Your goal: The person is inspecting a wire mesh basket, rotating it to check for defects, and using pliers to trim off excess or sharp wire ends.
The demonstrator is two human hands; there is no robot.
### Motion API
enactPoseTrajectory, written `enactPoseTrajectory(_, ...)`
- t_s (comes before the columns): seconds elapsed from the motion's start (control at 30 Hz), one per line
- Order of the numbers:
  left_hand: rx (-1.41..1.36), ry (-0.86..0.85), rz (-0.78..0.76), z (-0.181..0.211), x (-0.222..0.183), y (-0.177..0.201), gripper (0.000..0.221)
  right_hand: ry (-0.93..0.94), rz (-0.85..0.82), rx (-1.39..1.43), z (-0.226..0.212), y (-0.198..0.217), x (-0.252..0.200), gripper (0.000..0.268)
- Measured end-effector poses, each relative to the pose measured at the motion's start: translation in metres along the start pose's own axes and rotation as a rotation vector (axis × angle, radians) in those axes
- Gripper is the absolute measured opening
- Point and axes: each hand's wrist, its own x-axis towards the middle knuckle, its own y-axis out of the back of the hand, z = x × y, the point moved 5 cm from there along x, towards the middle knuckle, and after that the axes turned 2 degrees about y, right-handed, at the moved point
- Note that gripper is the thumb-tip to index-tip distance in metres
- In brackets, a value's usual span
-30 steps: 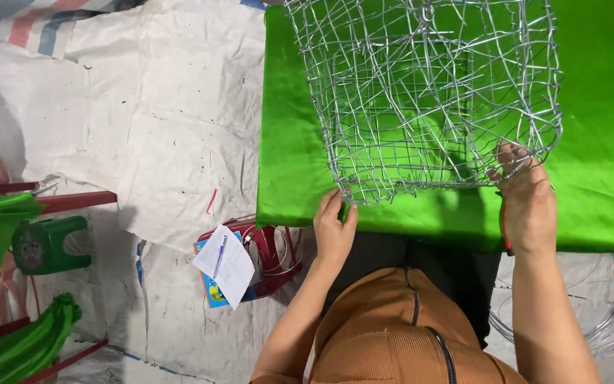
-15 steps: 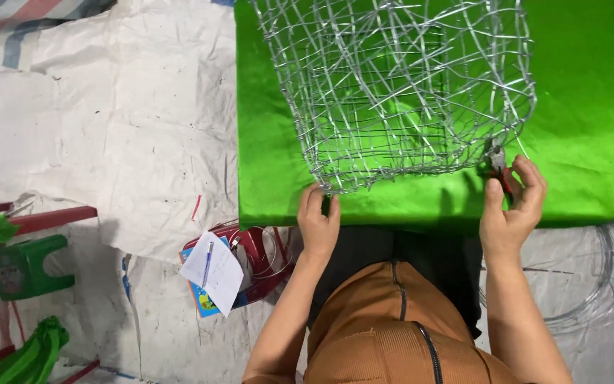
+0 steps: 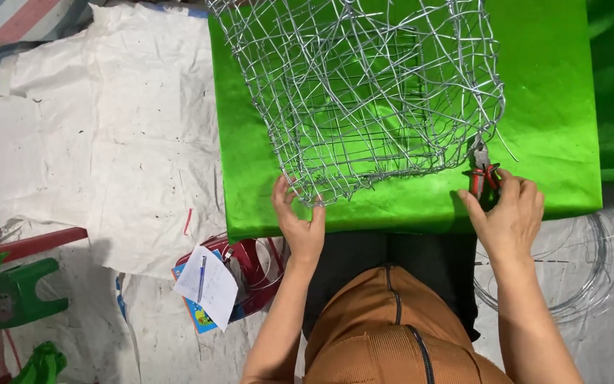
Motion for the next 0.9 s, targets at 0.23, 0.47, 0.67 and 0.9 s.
enactPoseTrajectory(0.23, 0.082, 0.076, -0.078, -0.019, 0.000, -0.002, 0.078, -0.023, -0.082, 0.092, 0.006, -0.004, 0.005, 0.068)
enactPoseTrajectory(0.47, 0.011, -0.108, -0.107, -0.006, 0.018, 0.002, 0.079, -0.247, -0.156, 0.446, 0.039, 0.005, 0.003, 0.051)
enactPoseTrajectory(0.67, 0.005, -0.121, -0.147, -0.001, 0.035, 0.000, 0.082, -0.479, -0.514, 1.548, 0.070, -0.011, -0.050, 0.044)
enactPoseTrajectory(0.9, -0.044, -0.166, -0.178, -0.009, 0.043, 0.000, 0.088, -0.647, -0.973, 1.750, -0.033, -0.010, -0.103, 0.049)
